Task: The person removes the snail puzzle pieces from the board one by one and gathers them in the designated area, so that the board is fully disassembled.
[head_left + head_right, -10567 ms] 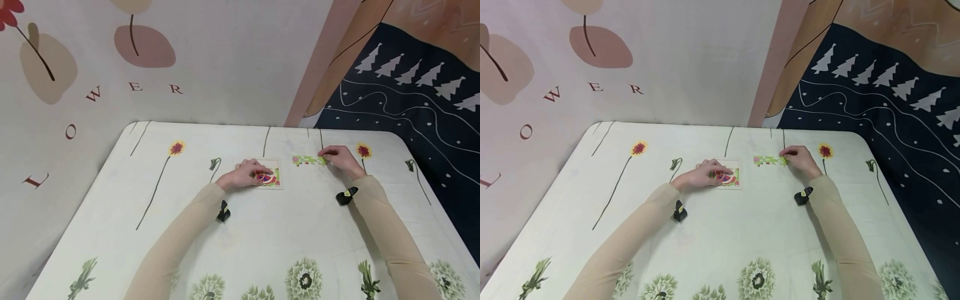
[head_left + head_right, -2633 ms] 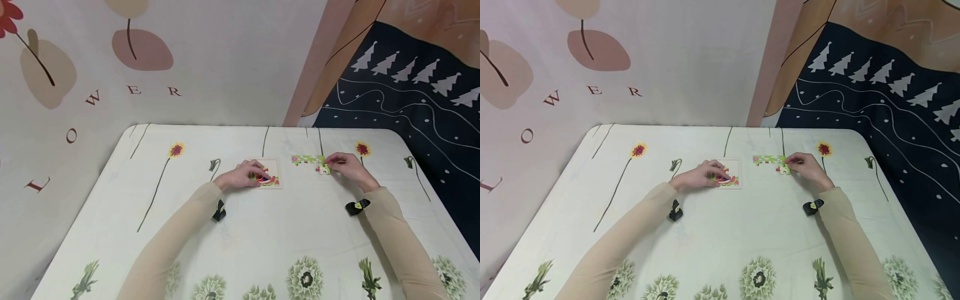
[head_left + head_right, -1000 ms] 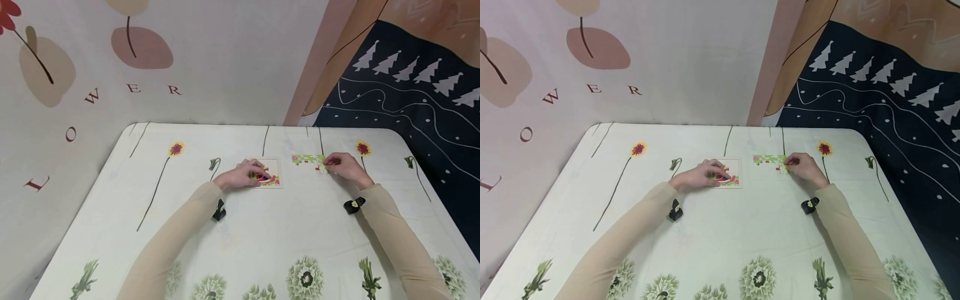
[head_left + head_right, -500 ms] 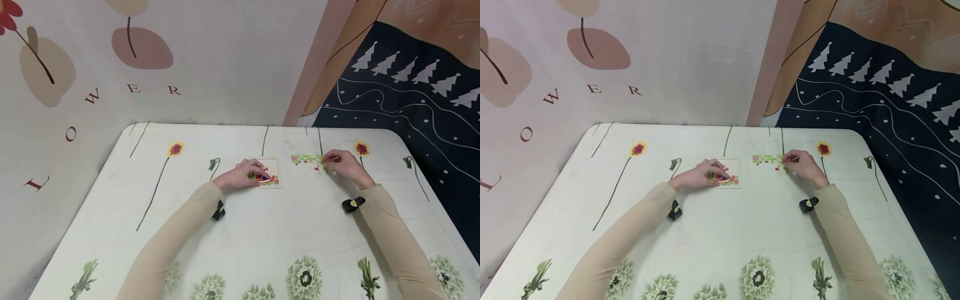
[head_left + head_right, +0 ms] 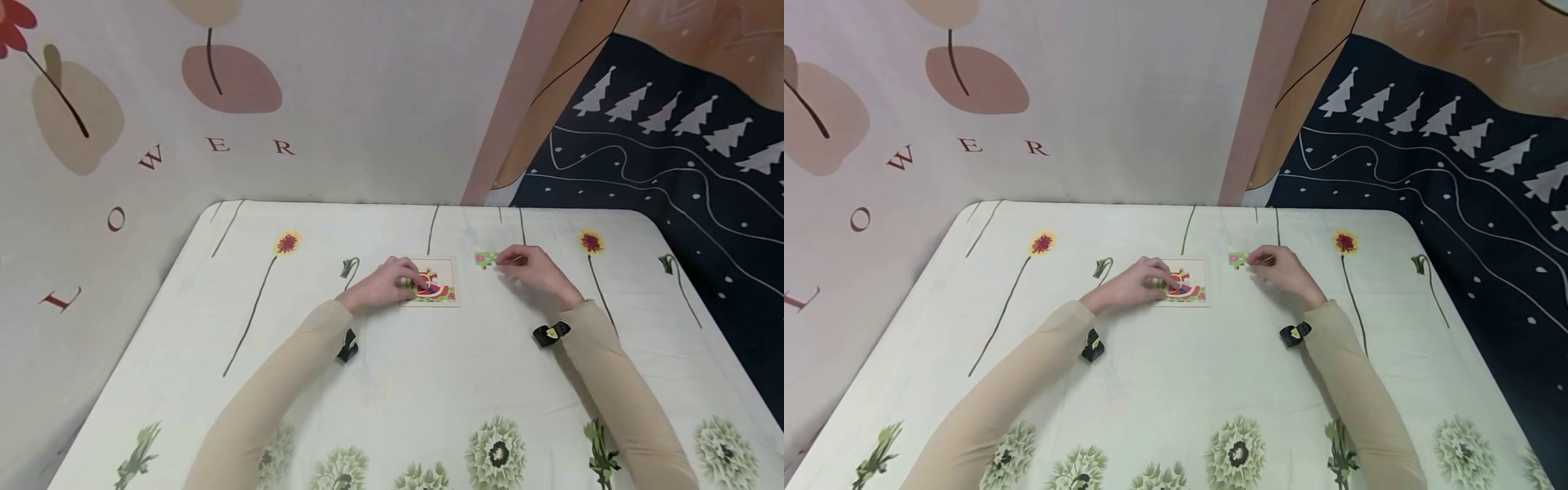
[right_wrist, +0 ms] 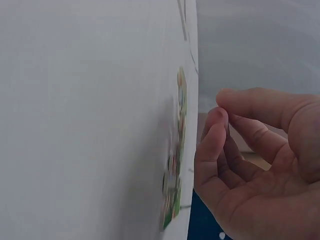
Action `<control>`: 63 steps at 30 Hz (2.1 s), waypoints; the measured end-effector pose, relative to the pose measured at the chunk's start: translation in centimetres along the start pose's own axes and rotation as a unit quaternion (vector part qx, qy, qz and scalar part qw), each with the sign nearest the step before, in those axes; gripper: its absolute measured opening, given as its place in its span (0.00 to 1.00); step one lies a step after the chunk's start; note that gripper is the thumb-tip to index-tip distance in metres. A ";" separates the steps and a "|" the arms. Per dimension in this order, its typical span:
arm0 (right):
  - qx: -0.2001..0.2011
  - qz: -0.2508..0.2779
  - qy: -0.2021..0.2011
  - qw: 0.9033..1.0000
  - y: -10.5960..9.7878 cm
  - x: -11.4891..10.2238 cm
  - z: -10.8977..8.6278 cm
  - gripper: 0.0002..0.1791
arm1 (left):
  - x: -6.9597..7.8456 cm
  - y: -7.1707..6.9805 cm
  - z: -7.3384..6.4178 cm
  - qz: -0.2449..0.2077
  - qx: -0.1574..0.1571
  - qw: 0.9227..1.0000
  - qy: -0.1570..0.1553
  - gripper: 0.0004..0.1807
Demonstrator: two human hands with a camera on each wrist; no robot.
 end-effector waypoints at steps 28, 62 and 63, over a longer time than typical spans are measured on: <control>-0.082 0.057 -0.008 0.995 7.7 -4.7 1.6 0.12 | -1.3 0.2 0.1 -0.080 -0.030 0.996 -0.034 0.14; -0.101 0.005 0.008 0.995 9.9 -6.5 1.9 0.17 | -1.4 -0.1 0.0 -0.089 -0.035 0.994 -0.048 0.13; -0.102 0.007 0.008 0.995 10.0 -6.5 1.9 0.17 | -1.4 -0.1 0.0 -0.089 -0.035 0.994 -0.048 0.13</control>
Point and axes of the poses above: each hand's wrist, its own z-axis towards the middle knuckle, its own y-axis out of the palm, x = y × z, the point moved 5 cm from there along z, towards the middle knuckle, and after that the axes turned 14 degrees about x, right-handed, at the moved point
